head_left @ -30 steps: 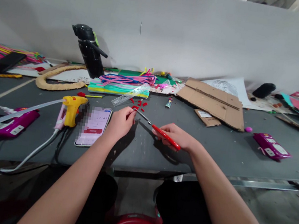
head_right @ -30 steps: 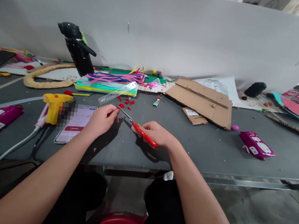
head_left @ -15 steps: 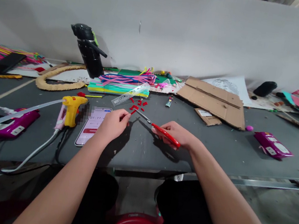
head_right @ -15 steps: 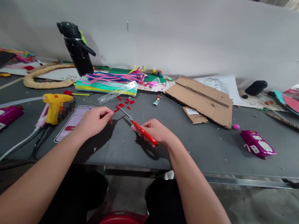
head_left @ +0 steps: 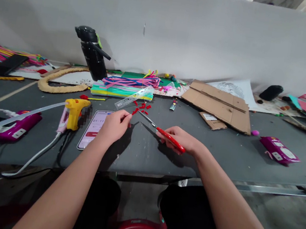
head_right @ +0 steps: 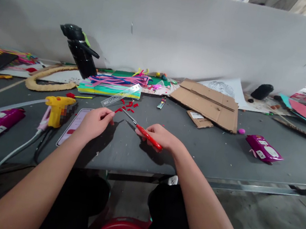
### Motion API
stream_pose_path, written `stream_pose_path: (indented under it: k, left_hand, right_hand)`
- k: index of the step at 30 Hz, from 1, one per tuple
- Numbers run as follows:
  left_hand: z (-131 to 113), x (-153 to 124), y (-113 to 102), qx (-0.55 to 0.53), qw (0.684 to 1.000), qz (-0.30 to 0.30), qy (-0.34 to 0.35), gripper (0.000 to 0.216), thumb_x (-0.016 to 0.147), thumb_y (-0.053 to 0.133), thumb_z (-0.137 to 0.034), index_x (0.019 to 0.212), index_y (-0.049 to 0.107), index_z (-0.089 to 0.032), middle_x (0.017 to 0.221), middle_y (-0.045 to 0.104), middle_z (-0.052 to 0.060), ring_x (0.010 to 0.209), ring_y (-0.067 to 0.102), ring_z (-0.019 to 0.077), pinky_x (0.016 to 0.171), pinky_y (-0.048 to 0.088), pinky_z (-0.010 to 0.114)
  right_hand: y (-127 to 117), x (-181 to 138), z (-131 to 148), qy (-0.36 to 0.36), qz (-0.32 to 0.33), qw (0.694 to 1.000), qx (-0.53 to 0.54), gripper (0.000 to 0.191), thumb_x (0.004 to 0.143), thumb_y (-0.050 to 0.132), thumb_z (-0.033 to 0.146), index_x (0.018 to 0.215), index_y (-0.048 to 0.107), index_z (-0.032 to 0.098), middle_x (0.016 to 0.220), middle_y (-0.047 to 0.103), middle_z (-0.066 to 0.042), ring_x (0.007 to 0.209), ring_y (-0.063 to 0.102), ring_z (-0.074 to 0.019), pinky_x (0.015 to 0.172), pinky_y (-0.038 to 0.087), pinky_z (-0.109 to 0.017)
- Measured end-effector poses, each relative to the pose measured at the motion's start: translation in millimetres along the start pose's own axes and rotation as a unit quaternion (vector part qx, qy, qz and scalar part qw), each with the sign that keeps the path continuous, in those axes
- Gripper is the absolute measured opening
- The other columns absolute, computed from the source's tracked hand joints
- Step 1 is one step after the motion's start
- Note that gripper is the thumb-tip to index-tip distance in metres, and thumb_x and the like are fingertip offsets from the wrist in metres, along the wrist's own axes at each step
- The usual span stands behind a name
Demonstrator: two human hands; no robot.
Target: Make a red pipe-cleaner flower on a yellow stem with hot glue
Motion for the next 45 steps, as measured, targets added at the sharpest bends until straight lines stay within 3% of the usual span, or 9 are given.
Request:
stream_pose_path:
  k: [7, 23, 45]
  left_hand:
    - [-5, 2, 0, -0.007, 1.0, -0.014, 0.007, 0.03, 0.095, 0.052, -0.036, 0.072, 0.065, -0.021, 0.07, 0.069, 0.002, 0.068, 0.059, 0.0197, 0.064, 0.037, 0.031]
    - [-19, 8, 15, -0.003, 0.998, 0.003, 0.058, 0.033, 0.097, 0.047, -0.037, 0.072, 0.064, -0.022, 0.072, 0.07, 0.002, 0.07, 0.061, 0.0192, 0.066, 0.037, 0.03]
    - [-18, 6, 17, 0.004, 0.999, 0.006, 0.042, 0.031, 0.096, 0.05, -0.037, 0.071, 0.063, -0.022, 0.069, 0.068, 0.0, 0.067, 0.06, 0.0181, 0.064, 0.036, 0.03]
  right_hand:
    - [1, -1, -3, -0.004, 0.024, 1.0, 0.019, 0.058, 0.079, 0.069, 0.073, 0.079, 0.059, 0.016, 0.051, 0.046, 0.006, 0.038, 0.041, -0.0072, 0.035, 0.029, -0.02]
    - [2, -4, 1, 0.0, 0.011, 1.0, 0.01, 0.057, 0.077, 0.072, 0.071, 0.078, 0.059, 0.016, 0.05, 0.045, 0.007, 0.037, 0.04, -0.0068, 0.033, 0.029, -0.02]
    - [4, -4, 5, -0.018, -0.001, 1.0, 0.002, 0.052, 0.079, 0.072, 0.066, 0.071, 0.055, 0.018, 0.051, 0.044, 0.006, 0.039, 0.035, -0.0065, 0.034, 0.029, -0.021]
Point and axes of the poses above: each hand's wrist, its own x-axis towards the middle knuckle, its own y-axis out of the palm, z = x × y, the point moved 9 cm from there along x, towards the middle knuckle
